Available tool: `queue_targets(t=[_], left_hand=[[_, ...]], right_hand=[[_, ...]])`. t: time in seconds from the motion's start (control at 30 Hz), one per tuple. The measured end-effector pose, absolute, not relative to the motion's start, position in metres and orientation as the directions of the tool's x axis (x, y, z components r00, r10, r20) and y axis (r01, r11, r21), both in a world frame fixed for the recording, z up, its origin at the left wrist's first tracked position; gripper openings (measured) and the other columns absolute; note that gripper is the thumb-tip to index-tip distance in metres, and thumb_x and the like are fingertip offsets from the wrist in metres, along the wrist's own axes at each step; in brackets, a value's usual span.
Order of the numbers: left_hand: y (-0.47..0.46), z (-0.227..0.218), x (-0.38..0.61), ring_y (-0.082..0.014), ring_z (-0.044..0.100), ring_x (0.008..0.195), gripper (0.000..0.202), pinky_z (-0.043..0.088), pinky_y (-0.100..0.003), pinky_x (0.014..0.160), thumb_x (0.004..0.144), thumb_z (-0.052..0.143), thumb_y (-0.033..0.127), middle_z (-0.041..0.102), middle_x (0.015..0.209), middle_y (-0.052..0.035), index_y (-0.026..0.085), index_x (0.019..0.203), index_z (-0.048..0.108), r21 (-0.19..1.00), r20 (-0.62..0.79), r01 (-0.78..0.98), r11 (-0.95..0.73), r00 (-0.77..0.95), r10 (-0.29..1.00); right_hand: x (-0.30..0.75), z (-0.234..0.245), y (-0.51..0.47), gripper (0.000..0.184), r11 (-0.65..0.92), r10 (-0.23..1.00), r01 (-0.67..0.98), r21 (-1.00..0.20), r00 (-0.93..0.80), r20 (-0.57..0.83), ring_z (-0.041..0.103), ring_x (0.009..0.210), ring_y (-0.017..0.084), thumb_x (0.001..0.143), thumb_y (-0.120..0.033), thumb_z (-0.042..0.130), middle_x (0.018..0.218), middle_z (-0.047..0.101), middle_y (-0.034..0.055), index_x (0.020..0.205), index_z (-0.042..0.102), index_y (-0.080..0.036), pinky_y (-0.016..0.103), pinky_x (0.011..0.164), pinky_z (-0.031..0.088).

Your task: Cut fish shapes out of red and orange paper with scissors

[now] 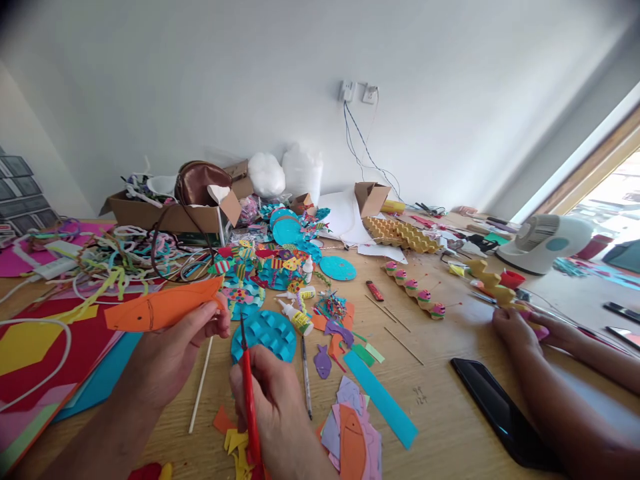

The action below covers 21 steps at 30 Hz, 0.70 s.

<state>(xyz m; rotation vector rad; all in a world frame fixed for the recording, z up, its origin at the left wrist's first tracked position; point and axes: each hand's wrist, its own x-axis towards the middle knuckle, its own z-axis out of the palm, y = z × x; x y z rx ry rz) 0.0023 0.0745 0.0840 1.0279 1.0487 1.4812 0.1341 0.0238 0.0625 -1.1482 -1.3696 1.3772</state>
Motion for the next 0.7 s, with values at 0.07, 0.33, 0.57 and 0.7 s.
queue_targets(t=[0.07, 0.33, 0.57, 0.7], left_hand=[[0.074, 0.085, 0.006, -0.0158, 0.057, 0.061, 0.012, 0.050, -0.027, 0.055, 0.066, 0.068, 0.030, 0.063, 0.062, 0.0015, 0.018, 0.064, 0.066, 0.943, 0.056, -0.321, -0.092, -0.121, 0.991], [0.071, 0.079, 0.013, -0.0169, 0.059, 0.066, 0.012, 0.051, -0.028, 0.063, 0.065, 0.070, 0.030, 0.066, 0.067, 0.0010, 0.018, 0.068, 0.068, 0.918, 0.049, -0.386, -0.091, -0.117, 0.992], [0.068, 0.084, 0.015, -0.0168, 0.058, 0.063, 0.014, 0.049, -0.029, 0.061, 0.063, 0.068, 0.030, 0.064, 0.062, 0.0009, 0.017, 0.063, 0.065, 0.935, 0.035, -0.348, -0.067, -0.098, 0.995], [0.067, 0.087, 0.016, -0.0173, 0.058, 0.063, 0.014, 0.050, -0.029, 0.060, 0.059, 0.070, 0.030, 0.065, 0.062, 0.0008, 0.017, 0.063, 0.065, 0.939, 0.013, -0.339, -0.054, -0.121, 0.993]], right_hand=[[0.129, 0.058, 0.021, 0.033, -0.010, 0.983, 0.070, -0.998, -0.184, -0.023, 0.037, 0.046, 0.009, 0.087, -0.042, 0.044, 0.053, 0.035, -0.0064, 0.063, 0.039, -0.021, 0.019, 0.043, 0.030], [0.124, 0.062, 0.022, 0.029, 0.064, 0.989, 0.214, -0.975, -0.146, 0.032, 0.036, 0.051, 0.010, 0.087, -0.033, 0.044, 0.054, 0.037, -0.0047, 0.061, 0.041, -0.019, 0.022, 0.046, 0.026], [0.124, 0.062, 0.021, 0.033, 0.079, 0.990, 0.182, -0.980, -0.133, 0.055, 0.033, 0.049, 0.010, 0.088, -0.037, 0.043, 0.051, 0.035, -0.0055, 0.059, 0.040, -0.020, 0.021, 0.044, 0.023], [0.125, 0.061, 0.022, 0.035, 0.080, 0.988, 0.161, -0.984, -0.140, 0.058, 0.034, 0.046, 0.009, 0.088, -0.040, 0.044, 0.048, 0.037, -0.0057, 0.060, 0.040, -0.020, 0.020, 0.042, 0.024]])
